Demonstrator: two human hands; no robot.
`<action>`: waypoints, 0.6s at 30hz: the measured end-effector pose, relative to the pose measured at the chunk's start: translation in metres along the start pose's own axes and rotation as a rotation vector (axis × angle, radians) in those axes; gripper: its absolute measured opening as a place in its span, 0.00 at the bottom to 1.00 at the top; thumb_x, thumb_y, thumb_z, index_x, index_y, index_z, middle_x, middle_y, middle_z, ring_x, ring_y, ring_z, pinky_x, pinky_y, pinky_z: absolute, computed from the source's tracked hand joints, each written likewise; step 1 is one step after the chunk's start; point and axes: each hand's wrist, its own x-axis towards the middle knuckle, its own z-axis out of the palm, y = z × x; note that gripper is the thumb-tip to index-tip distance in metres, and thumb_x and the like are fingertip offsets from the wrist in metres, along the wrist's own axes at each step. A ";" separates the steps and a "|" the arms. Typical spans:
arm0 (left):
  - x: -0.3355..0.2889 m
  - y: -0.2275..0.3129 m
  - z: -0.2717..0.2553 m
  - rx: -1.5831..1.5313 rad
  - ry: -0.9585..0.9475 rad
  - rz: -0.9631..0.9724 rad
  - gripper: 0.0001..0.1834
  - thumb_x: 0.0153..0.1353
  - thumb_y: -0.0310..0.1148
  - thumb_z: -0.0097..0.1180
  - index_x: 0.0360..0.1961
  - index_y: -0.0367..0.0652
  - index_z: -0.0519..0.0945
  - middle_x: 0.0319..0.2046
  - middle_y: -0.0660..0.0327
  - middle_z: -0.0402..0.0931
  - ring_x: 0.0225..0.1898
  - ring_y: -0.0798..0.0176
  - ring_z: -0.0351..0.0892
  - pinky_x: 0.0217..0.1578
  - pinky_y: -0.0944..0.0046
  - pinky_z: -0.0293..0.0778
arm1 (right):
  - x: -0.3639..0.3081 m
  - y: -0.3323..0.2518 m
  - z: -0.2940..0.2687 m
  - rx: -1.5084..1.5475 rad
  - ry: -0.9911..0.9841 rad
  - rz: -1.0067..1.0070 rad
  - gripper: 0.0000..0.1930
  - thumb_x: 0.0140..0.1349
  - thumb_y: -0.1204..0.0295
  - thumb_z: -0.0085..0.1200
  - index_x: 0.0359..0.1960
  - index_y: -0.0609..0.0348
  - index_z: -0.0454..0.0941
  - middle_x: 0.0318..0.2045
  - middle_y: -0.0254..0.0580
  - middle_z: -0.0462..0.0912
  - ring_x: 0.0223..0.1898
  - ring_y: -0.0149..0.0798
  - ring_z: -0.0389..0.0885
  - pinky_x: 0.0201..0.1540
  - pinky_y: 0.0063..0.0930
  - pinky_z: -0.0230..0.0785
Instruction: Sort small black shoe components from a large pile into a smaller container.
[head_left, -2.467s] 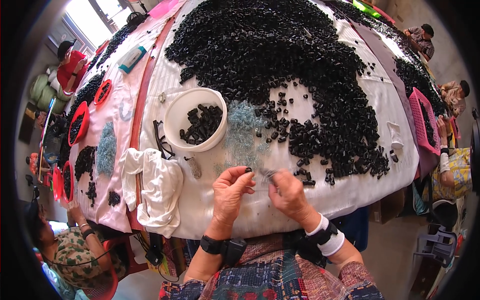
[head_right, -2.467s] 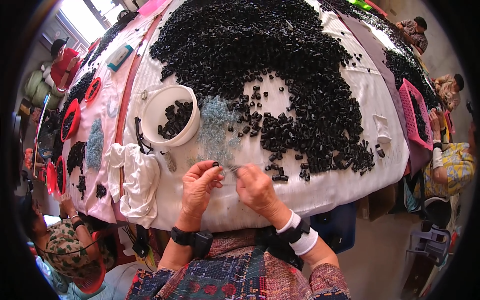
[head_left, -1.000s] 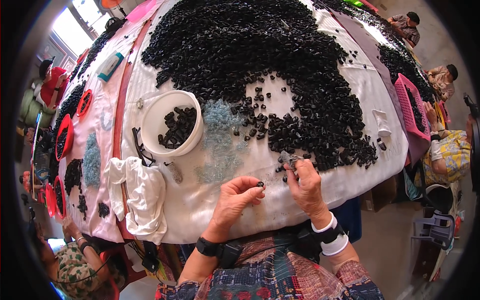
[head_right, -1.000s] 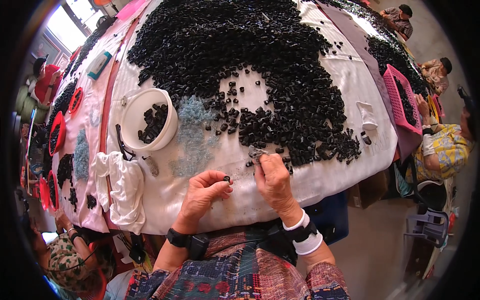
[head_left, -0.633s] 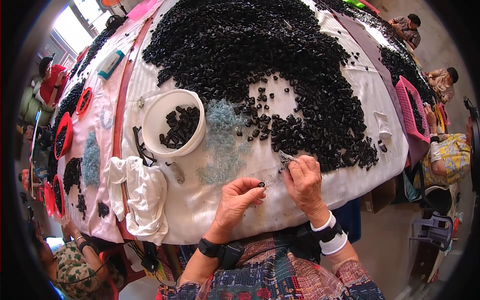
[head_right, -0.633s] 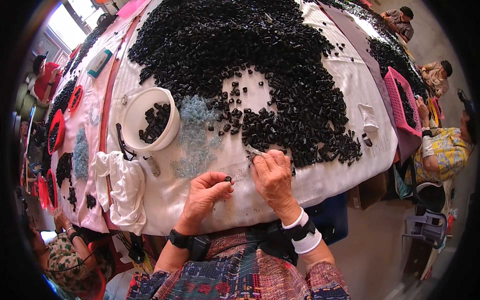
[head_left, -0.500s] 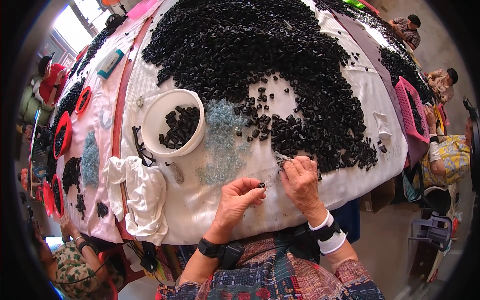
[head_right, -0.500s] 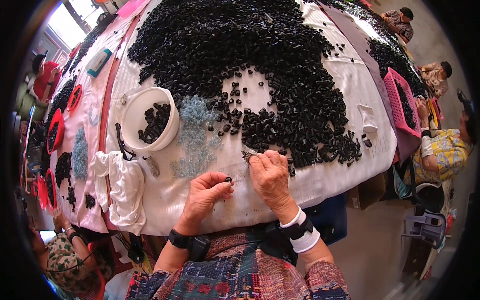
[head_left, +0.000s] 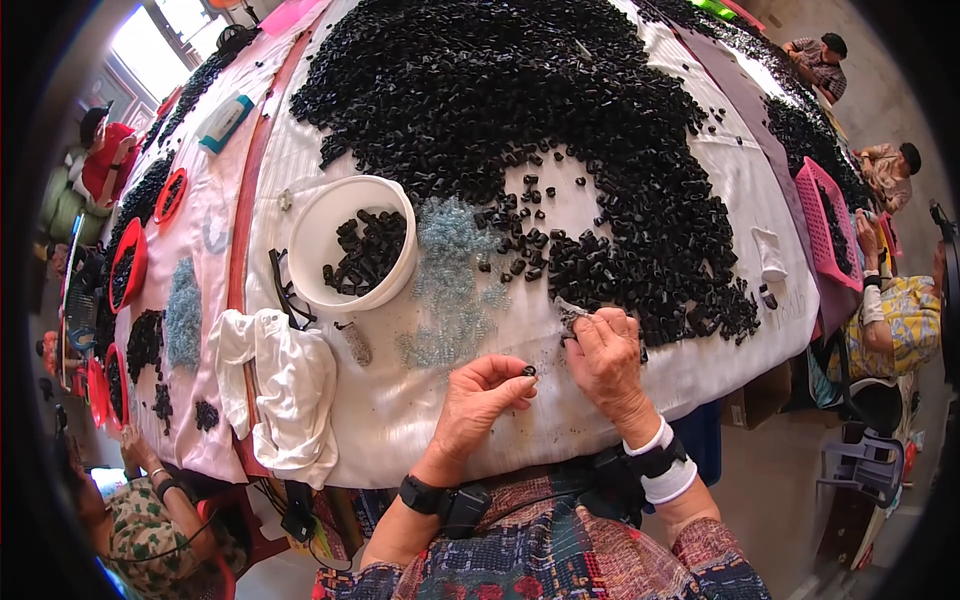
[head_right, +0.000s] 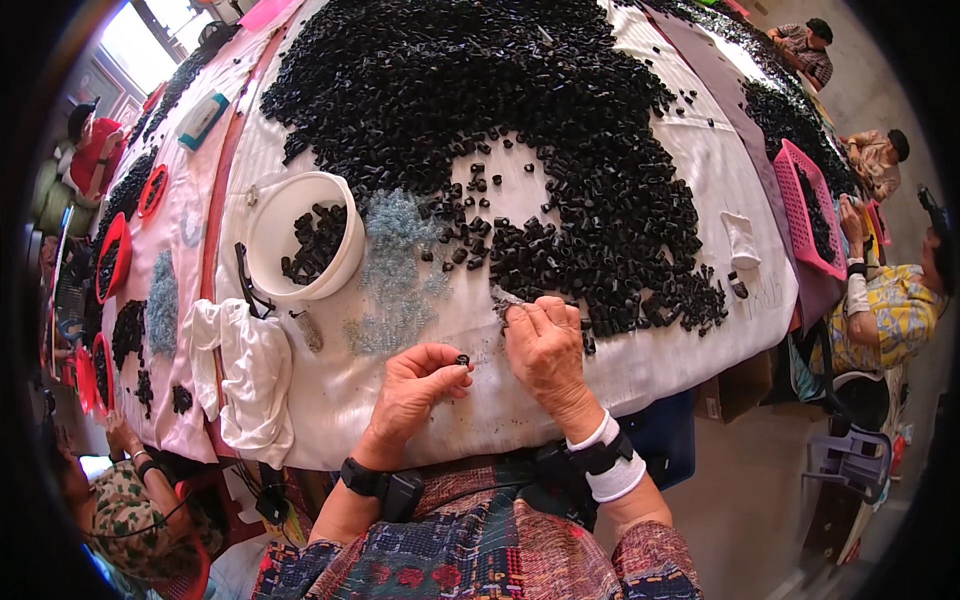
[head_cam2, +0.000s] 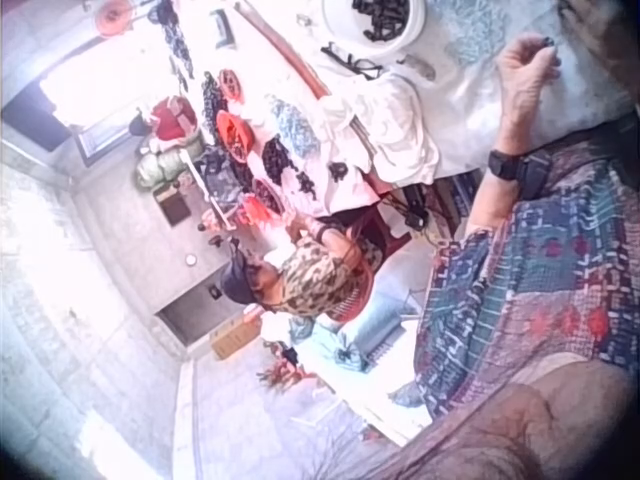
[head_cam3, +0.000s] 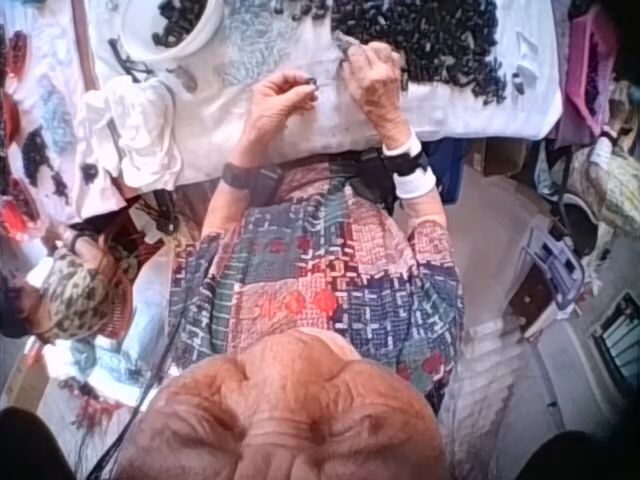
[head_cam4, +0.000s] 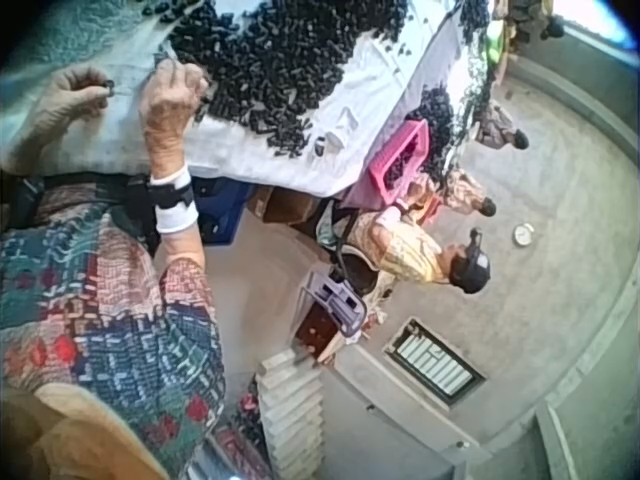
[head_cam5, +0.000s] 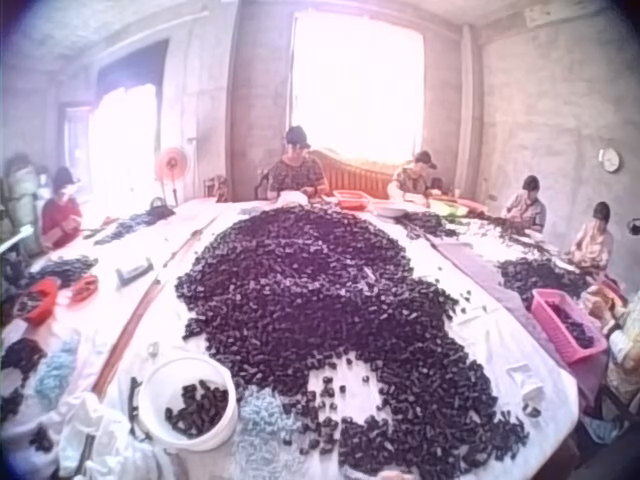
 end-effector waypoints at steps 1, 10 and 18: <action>0.000 0.000 0.000 0.005 0.000 -0.002 0.09 0.56 0.24 0.58 0.39 0.35 0.77 0.33 0.58 0.80 0.32 0.68 0.80 0.33 0.71 0.77 | 0.000 0.000 0.000 0.001 -0.013 0.023 0.10 0.44 0.77 0.57 0.32 0.58 0.77 0.30 0.37 0.79 0.37 0.39 0.73 0.42 0.34 0.61; 0.001 -0.003 0.000 0.015 -0.011 0.018 0.09 0.57 0.24 0.58 0.39 0.35 0.77 0.35 0.58 0.80 0.35 0.67 0.80 0.34 0.71 0.77 | -0.005 0.001 0.004 0.052 0.027 -0.104 0.10 0.46 0.78 0.55 0.32 0.60 0.75 0.29 0.40 0.78 0.36 0.40 0.74 0.40 0.34 0.62; -0.002 -0.001 0.004 -0.007 0.026 0.009 0.09 0.57 0.24 0.58 0.39 0.36 0.77 0.35 0.57 0.81 0.34 0.66 0.81 0.32 0.70 0.78 | -0.006 -0.022 -0.011 0.479 0.088 0.066 0.15 0.45 0.87 0.55 0.37 0.65 0.73 0.29 0.46 0.77 0.29 0.47 0.76 0.31 0.36 0.69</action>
